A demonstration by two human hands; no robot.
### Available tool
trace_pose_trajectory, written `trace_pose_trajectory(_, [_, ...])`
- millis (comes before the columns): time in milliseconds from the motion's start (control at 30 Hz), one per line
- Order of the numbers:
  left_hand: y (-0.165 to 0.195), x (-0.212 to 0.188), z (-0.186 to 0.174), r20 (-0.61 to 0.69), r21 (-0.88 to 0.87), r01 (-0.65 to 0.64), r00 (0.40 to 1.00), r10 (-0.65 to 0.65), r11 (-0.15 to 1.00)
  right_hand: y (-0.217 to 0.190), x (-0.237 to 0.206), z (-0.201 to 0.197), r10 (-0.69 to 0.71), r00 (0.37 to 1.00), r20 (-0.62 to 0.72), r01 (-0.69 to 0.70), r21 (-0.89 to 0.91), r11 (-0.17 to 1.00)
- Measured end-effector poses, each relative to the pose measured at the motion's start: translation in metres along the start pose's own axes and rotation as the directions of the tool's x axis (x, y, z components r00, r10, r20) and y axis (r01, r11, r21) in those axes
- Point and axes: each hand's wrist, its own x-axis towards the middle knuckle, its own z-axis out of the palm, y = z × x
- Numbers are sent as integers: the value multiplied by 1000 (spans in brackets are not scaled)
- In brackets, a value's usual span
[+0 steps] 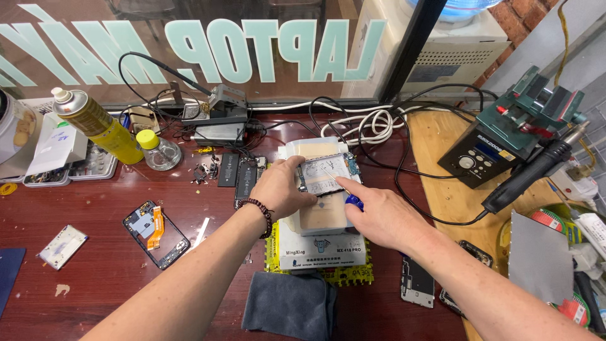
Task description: The person handles a small rectangular electronic component, peels off a protective film, and uses a blue-handled screwdriver to unscrew and reposition parts on a disassembled mobile device. The person then places the component aside and continues adjusting the device's internal components.
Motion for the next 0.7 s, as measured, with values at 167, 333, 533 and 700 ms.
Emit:
trace_pose_trajectory(167, [-2, 1, 1, 14, 0, 11, 1000, -11, 1000, 0, -2, 0, -61, 998, -10, 61, 9, 998])
trace_pose_trajectory(333, [-3, 1, 1, 1, -37, 6, 1000, -6, 999, 2, -2, -1, -35, 999, 30, 35, -2, 999])
trace_pose_trajectory(533, [-4, 2, 2, 6, -45, 7, 1000, -7, 999, 9, -5, -1, 84, 996, 26, -84, 16, 996])
trace_pose_trajectory(700, [-2, 2, 1, 31, -34, 29, 999, -28, 999, 8, -13, 2, 161, 986, -37, -161, 8, 987])
